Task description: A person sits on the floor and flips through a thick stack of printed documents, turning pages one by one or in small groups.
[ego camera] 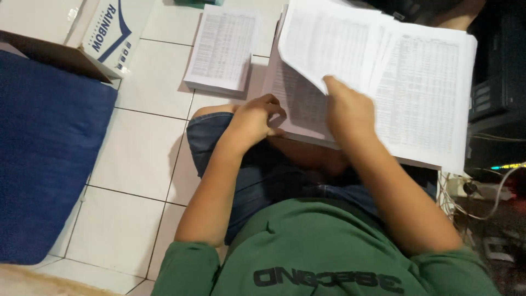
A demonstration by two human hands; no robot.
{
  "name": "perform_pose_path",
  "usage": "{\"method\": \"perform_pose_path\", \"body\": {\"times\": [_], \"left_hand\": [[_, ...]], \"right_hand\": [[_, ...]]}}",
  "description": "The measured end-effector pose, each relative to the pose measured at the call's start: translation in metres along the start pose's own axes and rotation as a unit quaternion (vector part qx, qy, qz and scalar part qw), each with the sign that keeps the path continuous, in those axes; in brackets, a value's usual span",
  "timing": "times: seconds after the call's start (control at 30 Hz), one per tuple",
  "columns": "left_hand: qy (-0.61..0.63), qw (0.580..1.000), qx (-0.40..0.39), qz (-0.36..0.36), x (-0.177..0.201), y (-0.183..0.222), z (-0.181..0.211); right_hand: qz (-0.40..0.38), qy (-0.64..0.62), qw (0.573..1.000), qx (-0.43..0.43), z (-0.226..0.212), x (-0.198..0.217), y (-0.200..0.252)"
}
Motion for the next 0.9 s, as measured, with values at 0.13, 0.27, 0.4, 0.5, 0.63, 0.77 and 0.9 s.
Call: {"method": "perform_pose_path", "body": {"times": [0.13,0.27,0.4,0.5,0.63,0.77,0.9], "left_hand": [[-0.017,0.999,0.027,-0.043,0.008,0.012,0.002],[-0.014,0.999,-0.033,0.016,0.008,0.015,-0.003],[-0.057,0.953,-0.210,0.212,0.042,0.036,0.024],[-0.077,0.919,-0.240,0.303,0.043,0.034,0.031],[-0.038,0.880,-0.258,0.396,0.056,0.029,0.093],[0.067,0.897,-0.315,0.303,0.014,0.002,0.159],[-0.012,0.923,-0.358,0.142,-0.086,-0.036,0.199]], "right_hand": [[-0.077,0.073,0.994,0.022,-0.023,-0.035,0.014],[-0.090,0.079,0.991,0.067,-0.035,-0.042,0.029],[-0.042,-0.007,0.990,0.132,-0.049,-0.052,0.043],[-0.077,-0.029,0.995,0.064,-0.055,-0.029,0.032],[-0.126,-0.173,0.968,-0.131,0.068,-0.089,0.023],[0.108,-0.284,0.902,-0.307,0.179,0.026,0.034],[0.361,-0.222,0.876,-0.230,0.194,0.144,0.082]]}}
Point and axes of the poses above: each hand's wrist, its own y-axis away from the middle knuckle, its own x-axis out of the back of the hand, z = x × y, the point moved 8 cm from there along -y, towards the middle knuckle, and after that the axes turned 1 degree about z, right-handed, at the moved point
